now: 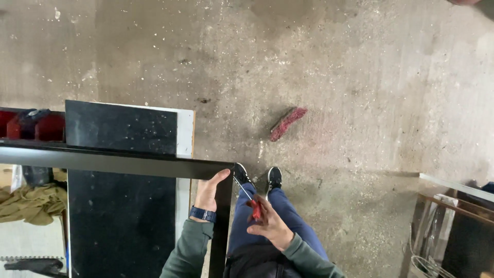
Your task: The person assembles a black metal frame on a workbench. They use a red-handled screwdriver to tighten screws at the joints of the frame. The person repeatedly positions the metal bars, aligns them, and secures them with the screwdriver. They also handle small metal fasteners and adjust the frame's position on the table.
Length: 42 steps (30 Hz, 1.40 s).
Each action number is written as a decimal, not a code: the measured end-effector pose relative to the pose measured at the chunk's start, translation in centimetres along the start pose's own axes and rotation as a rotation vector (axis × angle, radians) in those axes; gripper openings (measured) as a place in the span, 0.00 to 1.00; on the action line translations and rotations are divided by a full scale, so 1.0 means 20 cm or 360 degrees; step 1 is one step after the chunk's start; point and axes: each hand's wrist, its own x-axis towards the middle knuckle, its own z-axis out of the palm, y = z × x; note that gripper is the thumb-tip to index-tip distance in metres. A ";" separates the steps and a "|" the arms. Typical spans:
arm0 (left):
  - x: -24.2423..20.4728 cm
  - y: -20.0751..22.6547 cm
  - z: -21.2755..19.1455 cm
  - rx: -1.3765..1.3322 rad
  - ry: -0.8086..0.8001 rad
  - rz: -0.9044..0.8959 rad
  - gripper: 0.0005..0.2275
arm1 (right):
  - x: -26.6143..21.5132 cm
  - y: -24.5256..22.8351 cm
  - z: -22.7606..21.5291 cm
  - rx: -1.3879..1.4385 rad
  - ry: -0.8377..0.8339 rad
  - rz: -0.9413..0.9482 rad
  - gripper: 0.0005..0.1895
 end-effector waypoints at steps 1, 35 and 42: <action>0.00 0.01 0.01 0.0022 -0.0003 0.0025 0.15 | 0.00 0.02 -0.01 -0.0091 -0.0002 -0.0003 0.47; 0.09 -0.11 -0.03 -0.0059 -0.0082 0.0085 0.10 | 0.13 0.11 -0.26 -0.0235 0.0904 0.0688 0.36; 0.08 -0.11 -0.05 -0.0057 -0.0072 0.0118 0.12 | 0.18 0.12 -0.25 0.0101 0.0542 0.0644 0.37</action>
